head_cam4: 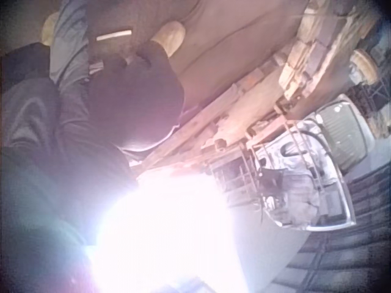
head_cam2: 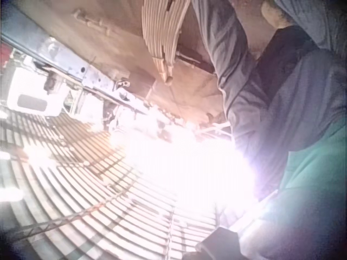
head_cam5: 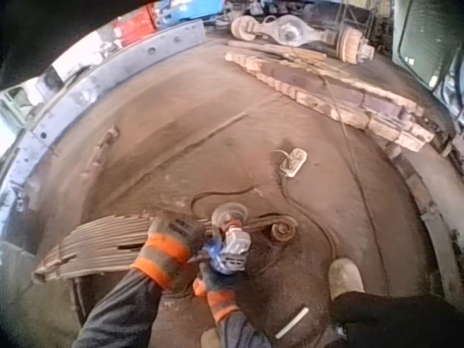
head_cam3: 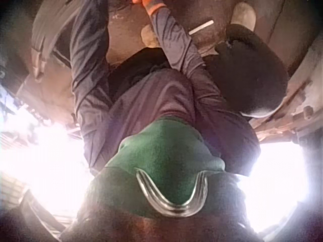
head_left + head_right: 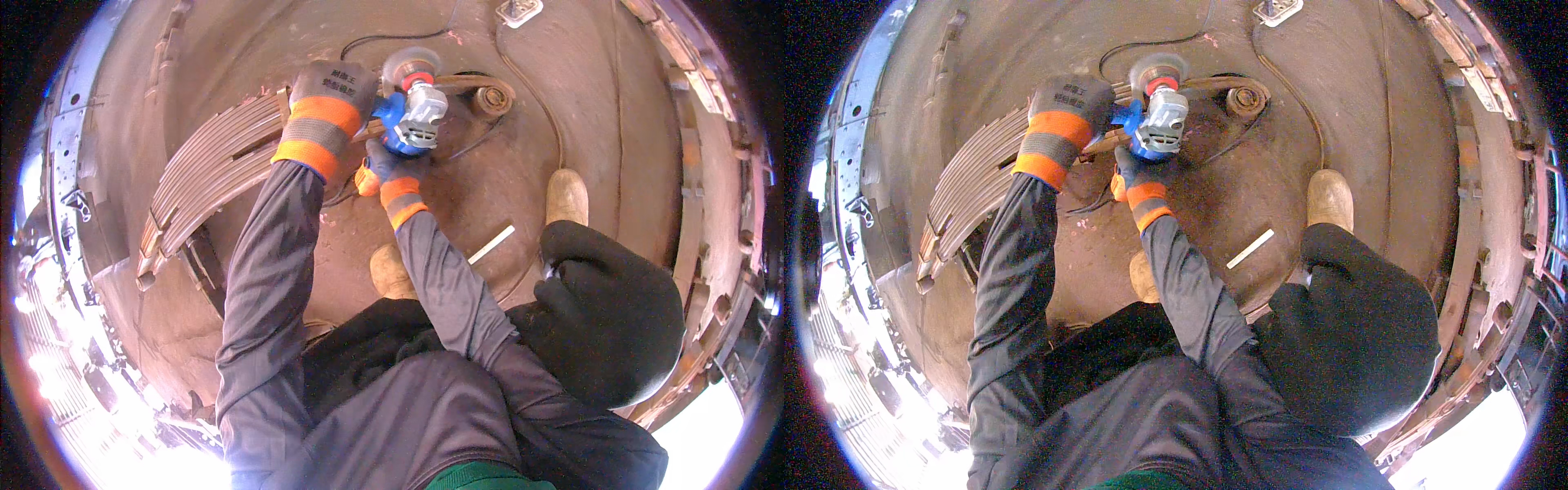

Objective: The person uses an angle grinder to cut and smooth a bundle of metal rods. They reposition the rods and the grinder multiple times to work on different sections, generating sparks throughout the process.

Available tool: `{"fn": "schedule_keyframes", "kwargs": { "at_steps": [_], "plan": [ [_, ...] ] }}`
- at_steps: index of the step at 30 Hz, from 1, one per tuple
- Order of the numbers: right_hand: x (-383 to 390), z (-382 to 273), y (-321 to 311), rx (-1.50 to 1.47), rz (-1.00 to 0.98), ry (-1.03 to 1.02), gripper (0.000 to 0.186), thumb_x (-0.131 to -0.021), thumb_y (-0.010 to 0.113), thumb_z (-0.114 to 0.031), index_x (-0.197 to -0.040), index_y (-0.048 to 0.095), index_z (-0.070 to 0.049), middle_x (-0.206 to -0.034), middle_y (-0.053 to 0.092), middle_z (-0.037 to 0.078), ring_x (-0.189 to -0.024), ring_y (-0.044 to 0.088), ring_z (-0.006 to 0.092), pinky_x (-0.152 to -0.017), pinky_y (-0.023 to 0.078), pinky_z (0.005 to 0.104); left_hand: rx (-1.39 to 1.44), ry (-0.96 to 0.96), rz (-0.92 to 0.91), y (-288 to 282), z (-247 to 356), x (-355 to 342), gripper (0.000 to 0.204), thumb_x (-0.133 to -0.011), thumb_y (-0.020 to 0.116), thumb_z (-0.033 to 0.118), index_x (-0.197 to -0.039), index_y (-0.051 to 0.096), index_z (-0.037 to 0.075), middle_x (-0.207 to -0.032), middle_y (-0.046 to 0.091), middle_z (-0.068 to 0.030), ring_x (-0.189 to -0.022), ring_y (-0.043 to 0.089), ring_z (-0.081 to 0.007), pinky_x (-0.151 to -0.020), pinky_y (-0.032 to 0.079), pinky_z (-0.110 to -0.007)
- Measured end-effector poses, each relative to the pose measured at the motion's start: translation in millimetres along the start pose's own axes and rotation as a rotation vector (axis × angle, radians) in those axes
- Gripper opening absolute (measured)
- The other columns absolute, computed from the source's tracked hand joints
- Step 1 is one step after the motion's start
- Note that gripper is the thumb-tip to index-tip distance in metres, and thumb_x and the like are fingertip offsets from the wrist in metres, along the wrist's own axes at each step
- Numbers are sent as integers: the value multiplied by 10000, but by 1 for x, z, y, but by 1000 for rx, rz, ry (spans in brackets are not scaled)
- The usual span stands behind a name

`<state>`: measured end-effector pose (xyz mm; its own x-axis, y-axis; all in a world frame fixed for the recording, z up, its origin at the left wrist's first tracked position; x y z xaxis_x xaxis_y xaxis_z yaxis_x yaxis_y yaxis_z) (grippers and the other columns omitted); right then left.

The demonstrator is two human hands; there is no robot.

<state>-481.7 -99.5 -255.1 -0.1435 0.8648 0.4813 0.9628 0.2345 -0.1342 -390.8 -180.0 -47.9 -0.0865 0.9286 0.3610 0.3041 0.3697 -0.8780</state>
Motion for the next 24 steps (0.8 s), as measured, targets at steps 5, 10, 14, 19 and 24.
{"fn": "schedule_keyframes", "kwargs": {
  "at_steps": [5,10,14,19,24],
  "plan": [
    [-14,19,19,13,-135,62,726,-779,761,-588,-1319,580,-138,-1399,612,101,-1279,546,331,-1140,389,475,1,22,-21,4,-1,-4,194,-889,670,208,-971,800,90,-1024,763,-207,-940,753,-392,-790,610,-479],
    [-15,7,-4,98,276,-133,496,-673,852,-374,-1038,664,-95,-967,730,27,-866,702,223,-865,575,393,-14,75,-19,-9,4,-6,221,-890,641,181,-1014,791,77,-1064,758,-208,-967,746,-403,-808,607,-486],
    [-15,4,6,-58,-66,66,737,-708,859,-495,-1286,604,-117,-1294,665,88,-1187,624,295,-1053,485,449,25,57,-35,-3,-2,-7,241,-889,624,170,-1039,788,77,-1090,753,-209,-980,745,-400,-826,602,-489],
    [-21,11,1,-48,50,54,699,-685,870,-452,-1244,626,-111,-1206,697,83,-1093,664,286,-979,532,434,-24,84,-65,-8,13,-16,250,-893,621,179,-1050,793,89,-1112,751,-207,-999,747,-382,-848,598,-488],
    [-18,24,16,-155,245,-58,676,-639,899,-321,-1193,603,-68,-1124,682,73,-965,669,229,-879,568,392,-109,48,-119,-7,17,-21,255,-921,621,215,-1071,799,110,-1111,765,-168,-1004,753,-354,-840,599,-469]
  ]
}}
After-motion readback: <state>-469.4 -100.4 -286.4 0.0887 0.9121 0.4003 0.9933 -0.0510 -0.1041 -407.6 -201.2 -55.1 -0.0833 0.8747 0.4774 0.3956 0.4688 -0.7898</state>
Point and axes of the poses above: each hand's wrist, its own x-axis away from the middle knuckle, its own y-axis out of the palm, z = x × y, the point moved 9 cm from there along -x, towards the middle knuckle
